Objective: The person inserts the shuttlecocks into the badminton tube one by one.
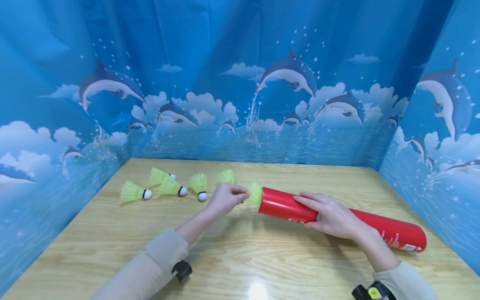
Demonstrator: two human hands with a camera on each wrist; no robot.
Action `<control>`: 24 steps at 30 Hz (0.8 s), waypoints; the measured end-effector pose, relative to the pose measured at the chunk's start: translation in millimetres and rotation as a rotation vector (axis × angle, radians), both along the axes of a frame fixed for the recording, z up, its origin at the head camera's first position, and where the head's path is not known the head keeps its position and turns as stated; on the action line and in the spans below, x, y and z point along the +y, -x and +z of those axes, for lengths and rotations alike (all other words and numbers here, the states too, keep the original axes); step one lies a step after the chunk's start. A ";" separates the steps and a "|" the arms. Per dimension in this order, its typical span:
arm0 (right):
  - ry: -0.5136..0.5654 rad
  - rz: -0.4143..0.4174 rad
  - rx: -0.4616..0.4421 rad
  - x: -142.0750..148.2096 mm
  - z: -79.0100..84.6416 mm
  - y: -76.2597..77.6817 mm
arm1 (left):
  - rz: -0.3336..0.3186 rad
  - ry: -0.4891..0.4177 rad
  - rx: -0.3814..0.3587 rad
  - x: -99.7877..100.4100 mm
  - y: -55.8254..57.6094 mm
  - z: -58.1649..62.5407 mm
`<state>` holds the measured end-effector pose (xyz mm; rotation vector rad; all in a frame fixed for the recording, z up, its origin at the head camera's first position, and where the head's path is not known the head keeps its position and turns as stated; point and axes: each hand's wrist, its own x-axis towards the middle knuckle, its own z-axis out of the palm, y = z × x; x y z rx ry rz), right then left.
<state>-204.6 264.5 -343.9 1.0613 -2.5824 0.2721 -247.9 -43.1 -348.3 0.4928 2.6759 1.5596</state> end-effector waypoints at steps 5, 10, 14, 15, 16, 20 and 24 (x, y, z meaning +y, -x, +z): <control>-0.002 0.002 0.004 0.3 0.4 0.8 | -0.064 0.070 0.067 2.2 -0.1 -0.4; -0.006 0.001 0.000 -0.2 -0.4 1.6 | -0.110 0.131 0.144 2.5 -1.2 0.1; -0.013 -0.016 -0.021 -1.4 -0.5 1.4 | -0.130 0.193 0.216 3.1 -1.9 0.8; -0.013 -0.021 -0.027 -1.7 -0.3 1.2 | -0.138 0.208 0.238 3.5 -1.8 0.6; -0.013 -0.024 -0.031 -1.8 0.0 1.2 | -0.145 0.225 0.261 3.9 -1.5 0.0; -0.016 -0.030 -0.036 -1.5 0.7 1.1 | -0.164 0.253 0.314 6.2 -1.1 -1.2; -0.018 -0.029 -0.028 -1.7 0.7 1.6 | -0.167 0.260 0.321 7.3 -1.0 -0.8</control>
